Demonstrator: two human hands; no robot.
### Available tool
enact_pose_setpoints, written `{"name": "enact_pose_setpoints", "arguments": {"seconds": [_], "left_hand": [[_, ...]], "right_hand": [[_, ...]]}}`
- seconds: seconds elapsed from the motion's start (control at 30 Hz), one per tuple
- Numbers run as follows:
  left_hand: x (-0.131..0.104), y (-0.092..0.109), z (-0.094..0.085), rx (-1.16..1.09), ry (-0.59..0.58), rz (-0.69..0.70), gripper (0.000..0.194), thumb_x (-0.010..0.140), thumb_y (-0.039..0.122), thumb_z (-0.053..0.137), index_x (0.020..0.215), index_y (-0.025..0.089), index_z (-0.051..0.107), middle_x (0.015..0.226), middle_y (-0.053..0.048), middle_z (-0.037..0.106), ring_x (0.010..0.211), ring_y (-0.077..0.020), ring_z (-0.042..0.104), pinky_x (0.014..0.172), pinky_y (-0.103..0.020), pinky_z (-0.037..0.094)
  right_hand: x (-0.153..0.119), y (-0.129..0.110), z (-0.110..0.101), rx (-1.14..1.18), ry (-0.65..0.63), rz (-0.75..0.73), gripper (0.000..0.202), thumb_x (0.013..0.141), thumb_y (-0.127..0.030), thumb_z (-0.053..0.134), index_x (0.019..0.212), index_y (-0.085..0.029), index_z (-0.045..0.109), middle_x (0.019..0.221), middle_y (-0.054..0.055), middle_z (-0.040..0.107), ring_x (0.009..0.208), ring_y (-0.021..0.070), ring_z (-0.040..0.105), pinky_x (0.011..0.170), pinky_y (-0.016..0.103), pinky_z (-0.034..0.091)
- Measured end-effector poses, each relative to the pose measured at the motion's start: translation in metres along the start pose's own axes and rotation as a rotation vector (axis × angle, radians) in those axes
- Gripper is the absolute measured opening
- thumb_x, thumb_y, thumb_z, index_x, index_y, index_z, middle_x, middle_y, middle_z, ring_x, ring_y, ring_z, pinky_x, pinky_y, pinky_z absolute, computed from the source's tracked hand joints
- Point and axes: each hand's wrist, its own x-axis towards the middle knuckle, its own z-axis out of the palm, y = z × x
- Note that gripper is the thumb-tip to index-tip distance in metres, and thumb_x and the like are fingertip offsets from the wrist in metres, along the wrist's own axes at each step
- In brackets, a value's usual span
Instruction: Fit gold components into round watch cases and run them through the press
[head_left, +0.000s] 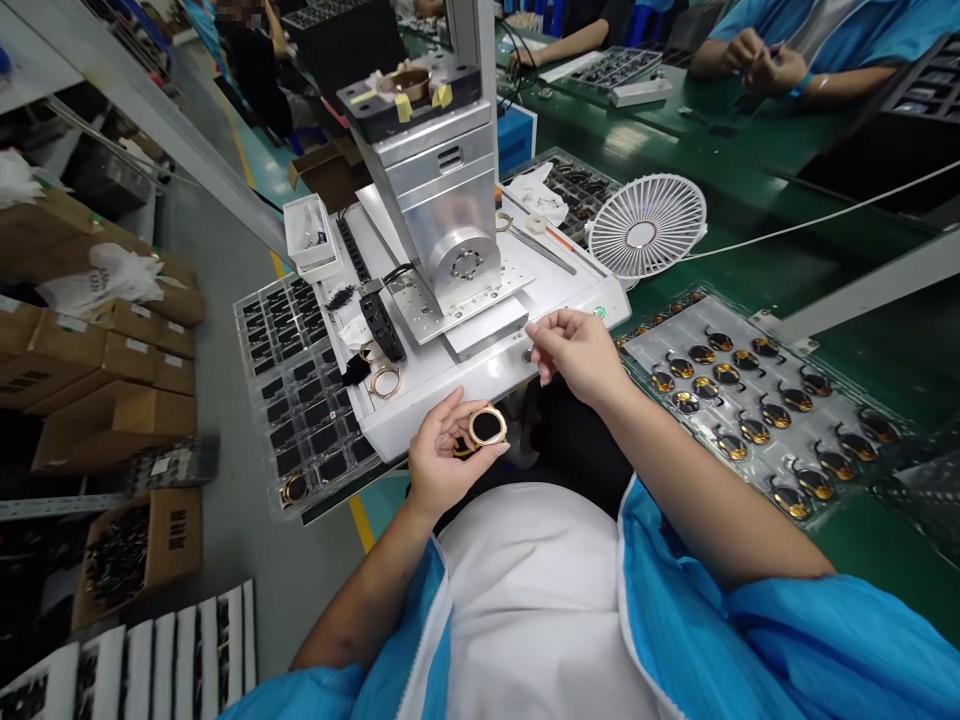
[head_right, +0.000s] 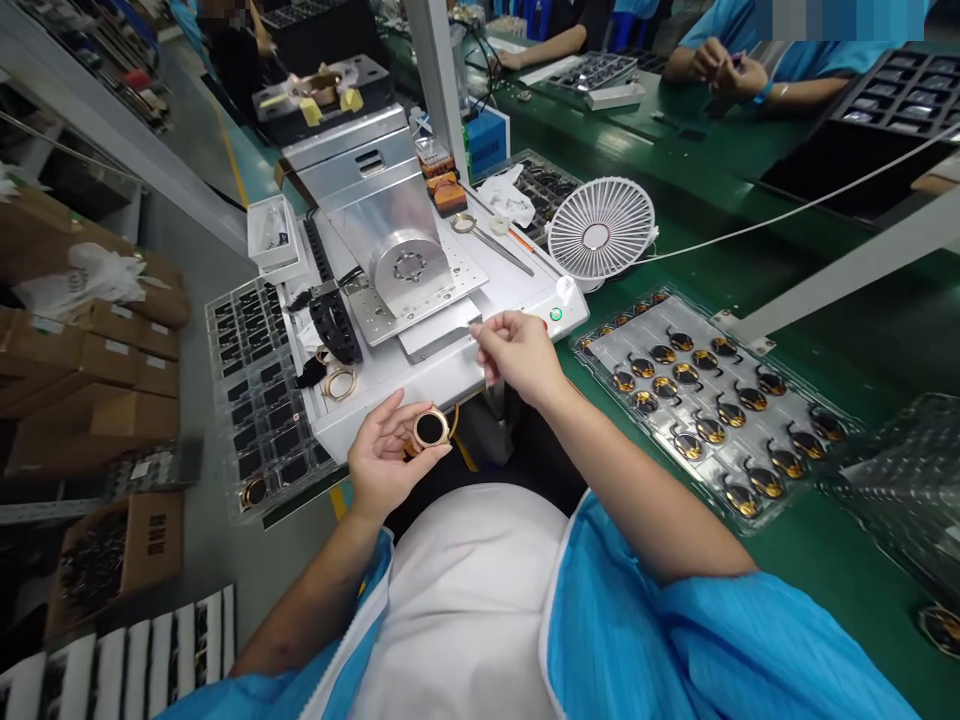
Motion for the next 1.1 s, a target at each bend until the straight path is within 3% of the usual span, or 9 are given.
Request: {"name": "enact_pose_setpoints", "arguments": {"seconds": [0.13, 0.2, 0.5, 0.63, 0.73, 0.83, 0.97, 1.07, 1.1], "left_hand": [[-0.001, 0.002, 0.004, 0.083, -0.010, 0.035, 0.083, 0.075, 0.012, 0.089, 0.148, 0.023, 0.051, 0.126, -0.015, 0.077, 0.106, -0.0213, 0.078, 0.093, -0.031, 0.064], [-0.002, 0.002, 0.005, 0.117, -0.022, 0.030, 0.083, 0.076, 0.014, 0.088, 0.149, 0.024, 0.050, 0.128, -0.015, 0.076, 0.106, -0.0216, 0.078, 0.092, -0.031, 0.065], [-0.004, 0.004, 0.005, 0.147, -0.019, 0.051, 0.078, 0.077, 0.013, 0.088, 0.146, 0.021, 0.053, 0.128, -0.015, 0.076, 0.109, -0.0237, 0.078, 0.096, -0.034, 0.065], [-0.008, 0.002, 0.008, 0.143, -0.012, 0.041, 0.074, 0.077, 0.014, 0.088, 0.143, 0.021, 0.056, 0.128, -0.016, 0.076, 0.111, -0.0247, 0.077, 0.098, -0.036, 0.065], [-0.011, -0.001, 0.013, 0.104, -0.069, 0.034, 0.077, 0.079, 0.017, 0.087, 0.147, 0.023, 0.052, 0.130, -0.015, 0.075, 0.113, -0.0251, 0.076, 0.099, -0.038, 0.064], [-0.013, -0.002, 0.016, 0.101, -0.197, 0.026, 0.081, 0.080, 0.022, 0.087, 0.151, 0.025, 0.049, 0.140, -0.017, 0.068, 0.119, -0.0269, 0.073, 0.103, -0.043, 0.062], [-0.011, -0.004, 0.012, 0.154, -0.249, 0.029, 0.054, 0.083, 0.023, 0.084, 0.133, 0.023, 0.064, 0.134, -0.014, 0.071, 0.121, -0.0275, 0.071, 0.104, -0.046, 0.061], [-0.009, -0.008, 0.011, 0.174, -0.278, -0.002, 0.031, 0.087, 0.023, 0.080, 0.117, 0.022, 0.071, 0.112, -0.010, 0.078, 0.106, -0.0238, 0.075, 0.094, -0.041, 0.065], [-0.009, -0.009, 0.012, 0.164, -0.290, -0.007, 0.026, 0.088, 0.023, 0.079, 0.113, 0.022, 0.073, 0.108, -0.009, 0.079, 0.101, -0.0230, 0.076, 0.091, -0.040, 0.065]], "right_hand": [[-0.049, 0.010, 0.007, -0.061, -0.263, 0.125, 0.045, 0.073, -0.053, 0.088, 0.074, -0.019, 0.058, 0.052, -0.003, 0.063, 0.032, 0.0094, 0.050, 0.031, 0.019, 0.036], [-0.064, 0.017, 0.011, -0.110, -0.315, 0.147, 0.041, 0.077, -0.051, 0.085, 0.075, -0.019, 0.059, 0.052, -0.003, 0.063, 0.034, 0.0096, 0.051, 0.033, 0.018, 0.036], [-0.069, 0.030, 0.014, -0.301, -0.242, 0.027, 0.029, 0.087, -0.042, 0.073, 0.075, -0.020, 0.058, 0.058, 0.000, 0.066, 0.042, 0.0091, 0.052, 0.039, 0.019, 0.036], [-0.070, 0.034, 0.017, -0.260, -0.211, 0.046, 0.034, 0.082, -0.048, 0.078, 0.081, -0.020, 0.059, 0.063, -0.001, 0.063, 0.047, 0.0101, 0.052, 0.040, 0.020, 0.038], [-0.071, 0.035, 0.010, -0.168, -0.279, 0.155, 0.046, 0.076, -0.061, 0.079, 0.086, -0.020, 0.061, 0.066, -0.001, 0.061, 0.050, 0.0121, 0.052, 0.042, 0.023, 0.043], [-0.079, 0.031, -0.029, -0.256, -0.204, 0.197, 0.049, 0.074, -0.068, 0.076, 0.082, -0.022, 0.060, 0.066, 0.001, 0.062, 0.050, 0.0147, 0.052, 0.046, 0.028, 0.045], [-0.115, 0.019, -0.133, -0.816, 0.360, 0.151, 0.035, 0.077, -0.062, 0.069, 0.082, -0.028, 0.064, 0.081, 0.011, 0.071, 0.064, 0.0268, 0.062, 0.060, 0.040, 0.049], [-0.163, 0.018, -0.214, -1.174, 0.731, 0.399, 0.023, 0.076, -0.055, 0.062, 0.071, -0.034, 0.054, 0.079, 0.018, 0.070, 0.068, 0.0369, 0.065, 0.064, 0.049, 0.046], [-0.179, 0.020, -0.234, -1.250, 0.795, 0.483, 0.022, 0.076, -0.054, 0.057, 0.066, -0.035, 0.051, 0.076, 0.020, 0.068, 0.064, 0.0378, 0.064, 0.062, 0.050, 0.044]]}}
